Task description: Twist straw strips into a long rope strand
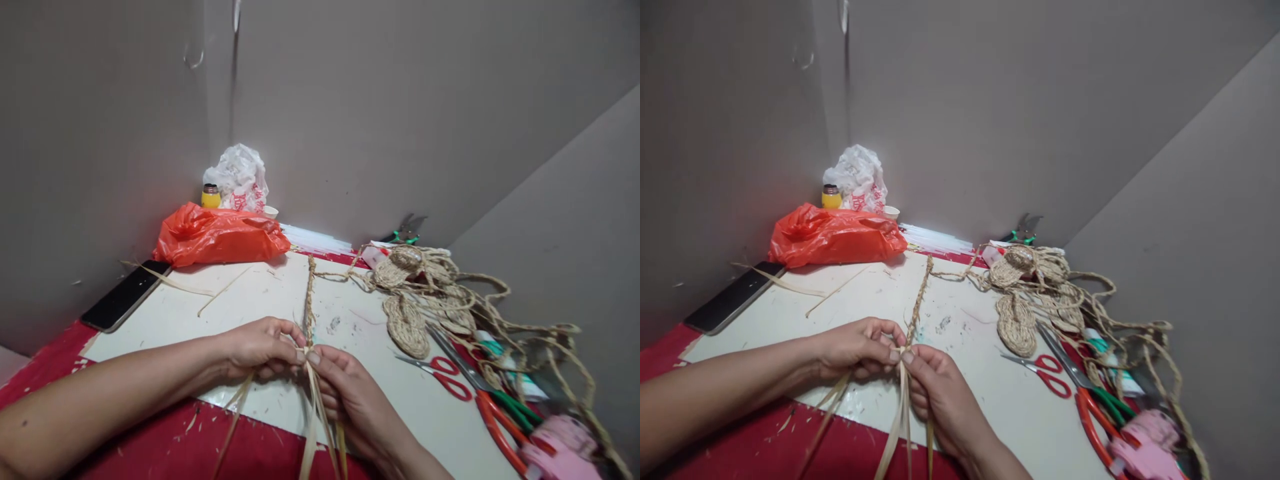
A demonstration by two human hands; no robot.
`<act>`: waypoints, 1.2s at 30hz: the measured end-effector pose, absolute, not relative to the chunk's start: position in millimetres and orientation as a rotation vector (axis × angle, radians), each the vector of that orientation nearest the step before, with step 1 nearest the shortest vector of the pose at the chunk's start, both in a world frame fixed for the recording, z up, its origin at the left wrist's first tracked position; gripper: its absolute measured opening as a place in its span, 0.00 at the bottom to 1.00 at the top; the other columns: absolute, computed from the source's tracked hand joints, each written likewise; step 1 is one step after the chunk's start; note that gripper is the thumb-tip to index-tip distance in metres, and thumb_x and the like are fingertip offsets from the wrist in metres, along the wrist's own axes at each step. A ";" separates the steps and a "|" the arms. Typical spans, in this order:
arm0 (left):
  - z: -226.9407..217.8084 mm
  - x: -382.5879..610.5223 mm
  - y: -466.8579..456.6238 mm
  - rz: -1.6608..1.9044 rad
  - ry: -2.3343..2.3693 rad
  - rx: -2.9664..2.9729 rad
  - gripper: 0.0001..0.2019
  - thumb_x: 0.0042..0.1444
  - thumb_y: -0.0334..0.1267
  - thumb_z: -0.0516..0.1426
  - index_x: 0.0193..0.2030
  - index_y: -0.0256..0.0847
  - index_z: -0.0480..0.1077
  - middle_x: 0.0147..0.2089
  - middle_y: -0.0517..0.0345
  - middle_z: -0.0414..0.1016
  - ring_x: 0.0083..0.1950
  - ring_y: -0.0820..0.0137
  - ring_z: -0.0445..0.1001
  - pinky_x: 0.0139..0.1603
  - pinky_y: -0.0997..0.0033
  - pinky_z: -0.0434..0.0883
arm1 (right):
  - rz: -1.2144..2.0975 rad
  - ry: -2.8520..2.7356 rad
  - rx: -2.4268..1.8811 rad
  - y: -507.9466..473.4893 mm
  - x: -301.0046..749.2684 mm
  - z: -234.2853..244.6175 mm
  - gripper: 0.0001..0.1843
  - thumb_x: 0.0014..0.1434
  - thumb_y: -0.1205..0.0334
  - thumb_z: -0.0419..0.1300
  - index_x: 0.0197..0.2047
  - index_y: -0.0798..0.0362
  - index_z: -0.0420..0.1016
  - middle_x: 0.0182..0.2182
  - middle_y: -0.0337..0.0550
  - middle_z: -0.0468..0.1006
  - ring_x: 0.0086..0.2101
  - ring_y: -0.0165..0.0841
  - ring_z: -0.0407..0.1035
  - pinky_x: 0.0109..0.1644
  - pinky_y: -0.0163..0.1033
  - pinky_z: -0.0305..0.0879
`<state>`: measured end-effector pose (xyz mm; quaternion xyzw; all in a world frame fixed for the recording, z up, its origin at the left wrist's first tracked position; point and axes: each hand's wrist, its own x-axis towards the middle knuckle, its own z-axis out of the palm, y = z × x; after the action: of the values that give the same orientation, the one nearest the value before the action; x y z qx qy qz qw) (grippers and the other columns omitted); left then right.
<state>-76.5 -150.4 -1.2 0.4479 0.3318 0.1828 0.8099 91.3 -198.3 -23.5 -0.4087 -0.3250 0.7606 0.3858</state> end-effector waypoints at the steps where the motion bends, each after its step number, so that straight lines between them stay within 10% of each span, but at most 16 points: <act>1: 0.5 -76.2 -149.7 0.373 0.717 0.958 0.13 0.44 0.36 0.60 0.36 0.41 0.62 0.20 0.67 0.66 0.14 0.84 0.46 0.15 0.80 0.40 | 1.939 -0.838 -1.051 -198.2 91.5 -23.0 0.18 0.51 0.51 0.64 0.27 0.55 0.63 0.13 0.23 0.47 0.15 0.18 0.34 0.16 0.27 0.32; 24: -1.8 -73.7 -145.5 0.316 0.841 1.204 0.09 0.50 0.39 0.54 0.22 0.38 0.64 0.13 0.70 0.53 0.13 0.82 0.45 0.14 0.76 0.43 | 1.382 -1.711 -1.186 -196.7 101.2 -14.3 0.16 0.63 0.55 0.50 0.35 0.57 0.73 0.28 0.40 0.70 0.32 0.31 0.63 0.37 0.35 0.58; 36: -6.7 -68.7 -158.1 0.453 0.909 1.560 0.11 0.51 0.37 0.51 0.22 0.35 0.66 0.20 0.63 0.64 0.22 0.79 0.56 0.24 0.77 0.54 | 1.831 -1.073 -1.294 -203.3 94.3 -16.3 0.16 0.56 0.51 0.54 0.26 0.55 0.67 0.09 0.28 0.57 0.09 0.21 0.43 0.13 0.29 0.38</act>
<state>-68.7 -158.1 -6.7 0.6721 0.3918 0.1952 0.5972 94.3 -203.3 -16.3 -0.4929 -0.4086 0.6974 0.3221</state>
